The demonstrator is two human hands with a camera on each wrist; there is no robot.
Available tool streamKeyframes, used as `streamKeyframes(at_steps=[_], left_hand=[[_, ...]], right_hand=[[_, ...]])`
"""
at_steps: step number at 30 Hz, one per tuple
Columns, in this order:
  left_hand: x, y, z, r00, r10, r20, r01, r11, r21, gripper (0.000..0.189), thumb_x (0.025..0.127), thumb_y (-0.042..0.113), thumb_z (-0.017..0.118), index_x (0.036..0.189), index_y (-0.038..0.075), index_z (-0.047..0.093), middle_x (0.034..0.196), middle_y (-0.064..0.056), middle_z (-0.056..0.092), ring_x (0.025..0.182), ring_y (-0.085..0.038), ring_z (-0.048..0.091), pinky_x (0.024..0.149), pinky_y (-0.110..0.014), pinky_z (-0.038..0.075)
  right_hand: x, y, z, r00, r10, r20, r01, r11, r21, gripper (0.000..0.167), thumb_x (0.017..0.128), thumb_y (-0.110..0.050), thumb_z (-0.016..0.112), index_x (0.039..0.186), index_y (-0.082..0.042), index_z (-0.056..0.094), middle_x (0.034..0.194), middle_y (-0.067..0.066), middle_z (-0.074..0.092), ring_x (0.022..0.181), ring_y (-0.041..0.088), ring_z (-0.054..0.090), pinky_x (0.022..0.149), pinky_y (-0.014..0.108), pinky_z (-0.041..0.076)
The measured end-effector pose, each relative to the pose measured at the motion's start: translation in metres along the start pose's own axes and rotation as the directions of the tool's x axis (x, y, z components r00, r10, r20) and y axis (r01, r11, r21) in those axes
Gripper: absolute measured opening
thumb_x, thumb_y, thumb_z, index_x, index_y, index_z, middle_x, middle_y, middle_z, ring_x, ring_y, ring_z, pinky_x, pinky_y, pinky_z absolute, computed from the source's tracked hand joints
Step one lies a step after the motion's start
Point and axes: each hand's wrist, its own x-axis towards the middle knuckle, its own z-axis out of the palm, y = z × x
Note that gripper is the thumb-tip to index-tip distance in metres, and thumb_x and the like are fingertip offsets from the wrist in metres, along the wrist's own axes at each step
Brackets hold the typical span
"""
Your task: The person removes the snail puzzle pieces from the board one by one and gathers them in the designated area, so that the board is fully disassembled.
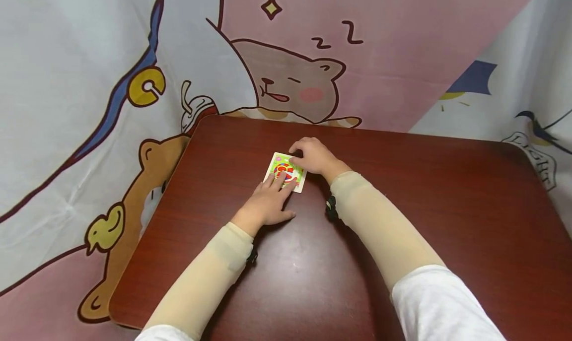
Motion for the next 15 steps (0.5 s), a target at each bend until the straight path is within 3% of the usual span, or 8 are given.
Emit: streamKeyframes(at_steps=[7,15], left_hand=[[0.004,0.007,-0.001,0.999,-0.017,-0.041,0.021,0.996,0.09,0.085,0.1,0.056,0.07,0.169,0.022,0.035,0.173,-0.015,0.025,0.157,-0.044,0.025,0.121,-0.058,0.033],[0.009,0.011,-0.002,0.995,-0.061,-0.077,0.067,0.994,0.081,0.076,0.099,0.059,0.068,0.163,0.025,0.045,0.171,-0.012,0.029,0.15,-0.04,0.033,0.111,-0.058,0.04]], right_hand=[[0.008,-0.014,0.003,0.999,-0.037,0.031,0.037,0.999,0.007,0.023,0.103,-0.026,0.073,0.121,-0.015,0.08,0.132,0.009,0.068,0.131,0.034,0.053,0.113,0.049,0.04],[0.013,-0.021,0.006,0.999,0.01,0.045,-0.009,1.0,-0.01,0.024,0.106,-0.018,0.062,0.119,-0.018,0.082,0.135,0.008,0.065,0.132,0.034,0.051,0.111,0.052,0.041]])
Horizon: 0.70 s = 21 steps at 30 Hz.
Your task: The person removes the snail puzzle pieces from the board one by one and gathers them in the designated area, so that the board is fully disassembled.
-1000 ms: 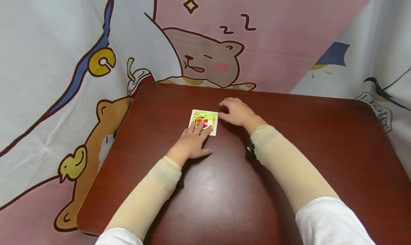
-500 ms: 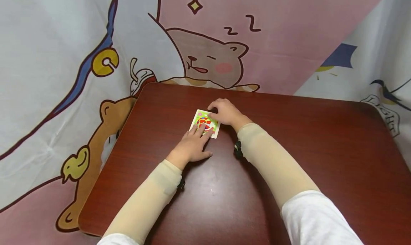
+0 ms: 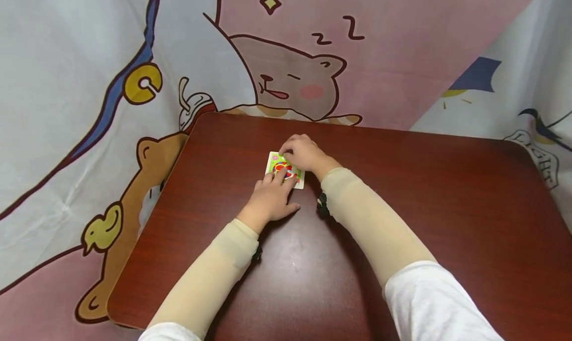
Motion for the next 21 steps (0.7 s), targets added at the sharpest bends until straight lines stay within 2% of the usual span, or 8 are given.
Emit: streamKeyframes(at_steps=[8,17,21], left_hand=[[0.0,0.001,-0.002,0.999,-0.015,0.035,0.015,1.0,0.001,0.079,0.1,0.06,0.067,0.166,0.025,0.041,0.174,-0.011,0.025,0.154,-0.04,0.029,0.114,-0.058,0.037],[0.007,0.001,-0.004,0.999,-0.032,0.031,0.032,0.999,0.003,0.076,0.099,0.059,0.068,0.162,0.023,0.045,0.172,-0.012,0.029,0.149,-0.04,0.032,0.11,-0.059,0.039],[0.006,0.002,-0.002,0.998,-0.041,0.041,0.041,0.999,0.001,0.073,0.1,0.059,0.068,0.161,0.025,0.047,0.171,-0.011,0.03,0.148,-0.04,0.032,0.11,-0.059,0.038]], right_hand=[[0.002,-0.009,-0.004,0.997,0.074,0.031,-0.075,0.997,0.025,0.025,0.109,-0.019,0.058,0.119,-0.02,0.081,0.142,0.006,0.06,0.139,0.036,0.042,0.114,0.057,0.036],[0.006,-0.021,-0.007,0.99,0.126,0.064,-0.128,0.992,0.022,0.021,0.109,-0.023,0.062,0.119,-0.019,0.08,0.146,0.006,0.057,0.142,0.036,0.038,0.115,0.059,0.032],[0.008,-0.022,-0.003,0.989,0.129,0.065,-0.131,0.991,0.028,0.018,0.106,-0.03,0.069,0.115,-0.019,0.081,0.145,0.005,0.057,0.14,0.035,0.039,0.114,0.059,0.033]])
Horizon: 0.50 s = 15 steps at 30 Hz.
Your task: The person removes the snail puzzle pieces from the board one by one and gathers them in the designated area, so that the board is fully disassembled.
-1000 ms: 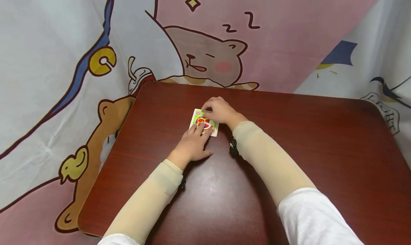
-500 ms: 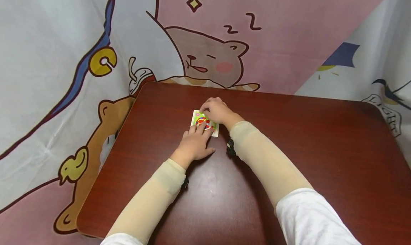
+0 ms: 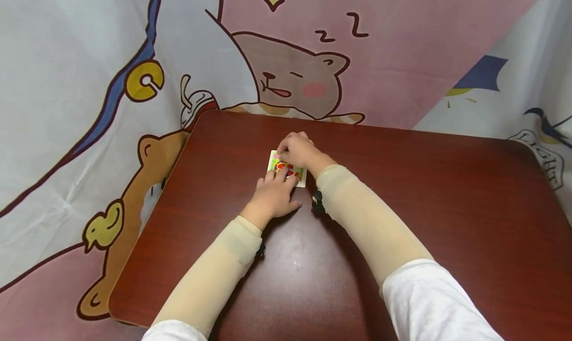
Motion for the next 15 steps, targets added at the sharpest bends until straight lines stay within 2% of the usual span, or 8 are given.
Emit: streamKeyframes(at_steps=[8,15], left_hand=[[-0.0016,0.0018,-0.0011,1.0,-0.007,0.015,0.007,1.0,-0.019,0.072,0.099,0.057,0.07,0.16,0.025,0.048,0.172,-0.008,0.029,0.146,-0.038,0.035,0.109,-0.057,0.039],[-0.0028,0.0011,-0.004,1.0,-0.013,0.015,0.013,0.999,-0.03,0.073,0.098,0.057,0.071,0.16,0.026,0.049,0.172,-0.008,0.03,0.146,-0.037,0.035,0.109,-0.057,0.039]], right_hand=[[0.004,-0.0039,0.0016,1.0,0.015,0.01,-0.015,0.999,-0.031,0.021,0.1,-0.036,0.078,0.11,-0.017,0.08,0.138,0.006,0.058,0.135,0.035,0.04,0.111,0.055,0.036],[0.0074,-0.0056,0.0013,1.0,0.021,0.015,-0.02,0.998,-0.064,0.023,0.099,-0.035,0.078,0.113,-0.017,0.079,0.133,0.006,0.06,0.127,0.033,0.043,0.107,0.053,0.038]])
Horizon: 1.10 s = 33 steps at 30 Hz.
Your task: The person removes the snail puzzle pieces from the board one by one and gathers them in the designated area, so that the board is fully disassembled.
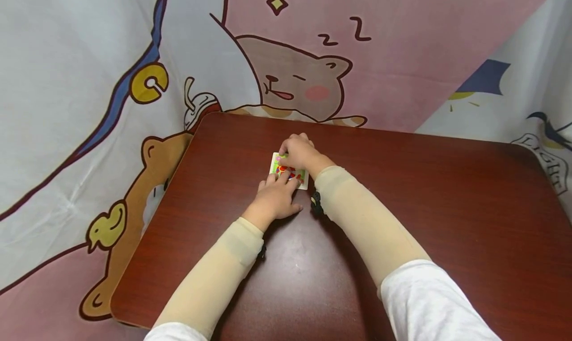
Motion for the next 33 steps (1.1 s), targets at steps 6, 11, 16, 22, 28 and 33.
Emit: streamKeyframes(at_steps=[6,11,16,22,28,33], left_hand=[[-0.001,-0.002,0.002,1.0,-0.004,0.006,0.004,1.0,0.0,0.074,0.098,0.058,0.07,0.161,0.026,0.047,0.173,-0.008,0.028,0.148,-0.038,0.033,0.111,-0.057,0.039],[-0.002,-0.003,0.004,1.0,-0.001,0.007,0.001,1.0,0.004,0.074,0.099,0.057,0.069,0.163,0.026,0.046,0.174,-0.008,0.026,0.15,-0.038,0.031,0.112,-0.058,0.039],[-0.003,0.0,0.002,1.0,-0.004,0.022,0.003,1.0,0.007,0.075,0.1,0.056,0.069,0.164,0.026,0.044,0.176,-0.009,0.023,0.15,-0.038,0.03,0.113,-0.057,0.038],[-0.003,0.001,0.0,0.999,-0.008,0.036,0.008,1.0,-0.004,0.075,0.101,0.056,0.068,0.165,0.025,0.043,0.177,-0.009,0.02,0.151,-0.039,0.029,0.114,-0.057,0.037],[-0.002,0.0,0.001,0.999,-0.004,0.04,0.005,1.0,-0.018,0.076,0.101,0.055,0.068,0.165,0.026,0.042,0.177,-0.008,0.019,0.154,-0.04,0.026,0.116,-0.058,0.035],[-0.002,0.0,0.001,0.999,-0.003,0.035,0.003,1.0,-0.02,0.076,0.101,0.055,0.069,0.165,0.026,0.042,0.177,-0.008,0.02,0.154,-0.039,0.026,0.116,-0.058,0.035]], right_hand=[[0.001,-0.001,0.001,1.0,0.006,0.008,-0.006,1.0,0.013,0.024,0.099,-0.037,0.078,0.115,-0.018,0.079,0.132,0.004,0.062,0.124,0.032,0.045,0.107,0.053,0.037],[0.0,-0.001,0.002,1.0,0.011,0.021,-0.012,1.0,0.028,0.026,0.099,-0.037,0.078,0.116,-0.018,0.078,0.133,0.004,0.062,0.124,0.031,0.045,0.107,0.053,0.037],[-0.001,0.001,0.003,1.0,0.002,0.013,-0.003,0.999,0.037,0.026,0.098,-0.036,0.08,0.116,-0.018,0.077,0.133,0.004,0.061,0.124,0.031,0.045,0.107,0.053,0.036],[-0.001,0.004,0.002,1.0,-0.008,-0.009,0.008,0.998,0.062,0.025,0.098,-0.035,0.081,0.115,-0.016,0.076,0.128,0.004,0.063,0.12,0.03,0.046,0.105,0.052,0.037],[-0.001,0.008,0.004,0.999,-0.024,-0.032,0.028,0.995,0.099,0.024,0.097,-0.032,0.082,0.113,-0.014,0.076,0.119,0.003,0.067,0.118,0.029,0.049,0.104,0.052,0.037],[0.0,0.01,0.006,0.998,-0.043,-0.042,0.048,0.993,0.106,0.023,0.097,-0.031,0.083,0.112,-0.015,0.076,0.115,0.002,0.07,0.119,0.029,0.05,0.104,0.053,0.037]])
